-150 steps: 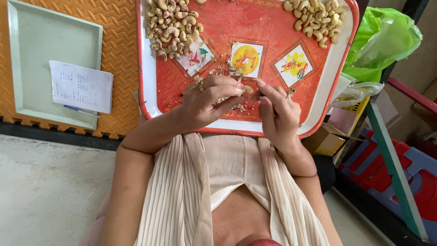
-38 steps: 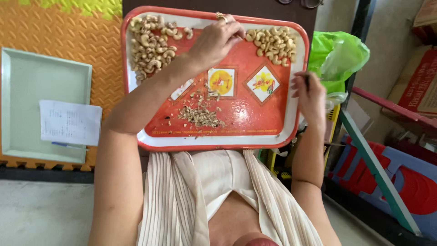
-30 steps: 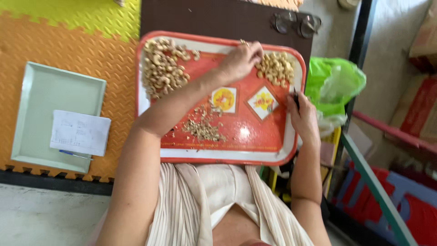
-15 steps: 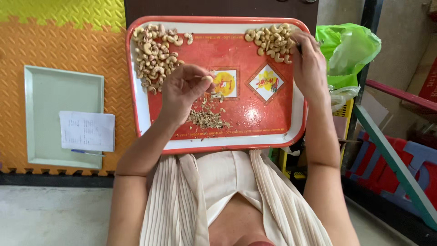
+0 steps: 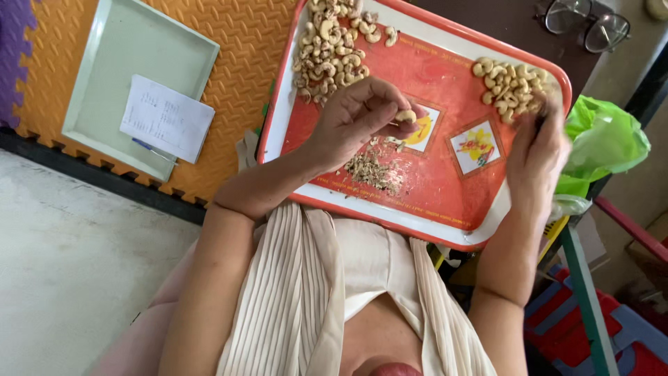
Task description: The person peels the outer skin off cashew nuts by hand. They hold each nut, remove the skin, and place the peeled nut onto a tray while discarding the skin.
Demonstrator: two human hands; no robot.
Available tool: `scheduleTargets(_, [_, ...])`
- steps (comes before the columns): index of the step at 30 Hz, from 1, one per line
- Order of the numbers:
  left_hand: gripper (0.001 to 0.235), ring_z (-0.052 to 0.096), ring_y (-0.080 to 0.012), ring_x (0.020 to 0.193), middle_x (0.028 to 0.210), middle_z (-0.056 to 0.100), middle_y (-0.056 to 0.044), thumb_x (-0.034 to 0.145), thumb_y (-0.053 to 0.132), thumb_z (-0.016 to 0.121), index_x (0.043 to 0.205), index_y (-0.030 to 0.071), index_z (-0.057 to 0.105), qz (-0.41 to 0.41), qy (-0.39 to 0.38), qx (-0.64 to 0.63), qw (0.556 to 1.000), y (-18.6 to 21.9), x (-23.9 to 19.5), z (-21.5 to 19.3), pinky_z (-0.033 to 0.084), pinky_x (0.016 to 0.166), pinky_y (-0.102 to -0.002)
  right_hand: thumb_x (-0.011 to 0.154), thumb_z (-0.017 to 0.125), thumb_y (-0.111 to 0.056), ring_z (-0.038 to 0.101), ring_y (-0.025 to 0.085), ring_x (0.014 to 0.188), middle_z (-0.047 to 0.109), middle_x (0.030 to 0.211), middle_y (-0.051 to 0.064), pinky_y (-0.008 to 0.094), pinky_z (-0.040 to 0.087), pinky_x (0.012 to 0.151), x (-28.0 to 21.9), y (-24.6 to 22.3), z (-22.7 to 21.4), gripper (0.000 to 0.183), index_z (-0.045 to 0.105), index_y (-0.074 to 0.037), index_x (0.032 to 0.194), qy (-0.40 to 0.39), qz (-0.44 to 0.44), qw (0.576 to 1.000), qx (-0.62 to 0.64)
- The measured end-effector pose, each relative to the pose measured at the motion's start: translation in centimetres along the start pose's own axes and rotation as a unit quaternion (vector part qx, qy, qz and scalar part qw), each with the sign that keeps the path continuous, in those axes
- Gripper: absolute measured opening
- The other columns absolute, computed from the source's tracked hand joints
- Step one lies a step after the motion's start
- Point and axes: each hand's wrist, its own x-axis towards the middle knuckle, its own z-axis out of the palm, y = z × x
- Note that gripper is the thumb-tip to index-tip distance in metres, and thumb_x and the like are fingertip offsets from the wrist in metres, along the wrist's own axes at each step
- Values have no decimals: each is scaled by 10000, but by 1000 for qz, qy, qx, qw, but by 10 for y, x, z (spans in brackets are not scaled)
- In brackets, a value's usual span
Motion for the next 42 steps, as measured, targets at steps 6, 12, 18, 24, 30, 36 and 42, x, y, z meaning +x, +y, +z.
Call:
scheduleTargets(6, [257,743,-231,1124,1234,706,-137,1111,202,631,1322,56,614,8,3,-10,1000,7,-4,-6,674,999,-331,1112,399,-52,489,258,816,520,959,141,411,438,767,-36,-76,-3,519,318,39,1617,-205,-48,954,212])
scheduleTargets(12, [258,700,-285,1195,1337,678,-167,1093,100,694,1336,14,682,42,105,-96,989,10,-12,-34,618,1080,-362,1066,489,-154,669,371,972,665,1319,152,481,530,733,-21,-109,34,469,479,-71,1528,-394,-137,891,178])
scheduleTargets(18, [208,718,-256,1114,1284,703,-173,1091,77,657,1291,31,694,34,99,-123,987,6,-13,-29,630,999,-319,1101,510,-11,661,267,944,639,1000,170,345,540,825,-13,-135,13,358,525,72,1449,-116,-86,941,306])
scheduleTargets(24, [244,744,-207,1027,1250,691,-207,1044,95,651,1262,-8,688,12,51,-95,994,-11,-15,-7,655,916,-315,1000,552,49,728,362,798,685,952,266,395,571,620,-5,-139,33,357,595,223,1309,53,-178,920,345])
scheduleTargets(30, [297,755,-190,1032,1313,664,-203,1010,75,713,1276,-52,675,-2,42,-81,996,-5,-17,4,672,913,-300,1019,579,18,708,331,754,687,968,269,377,542,615,-2,-140,31,365,597,185,1342,64,-195,915,349])
scheduleTargets(36, [326,755,-218,964,1189,677,-234,946,98,776,1192,-97,690,-4,41,-66,997,-28,-25,-16,678,831,-313,973,651,-2,686,316,657,726,952,246,378,537,543,0,-146,28,312,703,119,1255,75,-189,926,317])
scheduleTargets(42, [336,747,-261,940,1149,656,-274,922,80,783,1171,-125,687,6,33,-40,999,-38,-28,-32,676,811,-360,962,656,14,703,367,685,732,954,220,419,559,570,-4,-141,32,305,741,72,1249,70,-189,933,298])
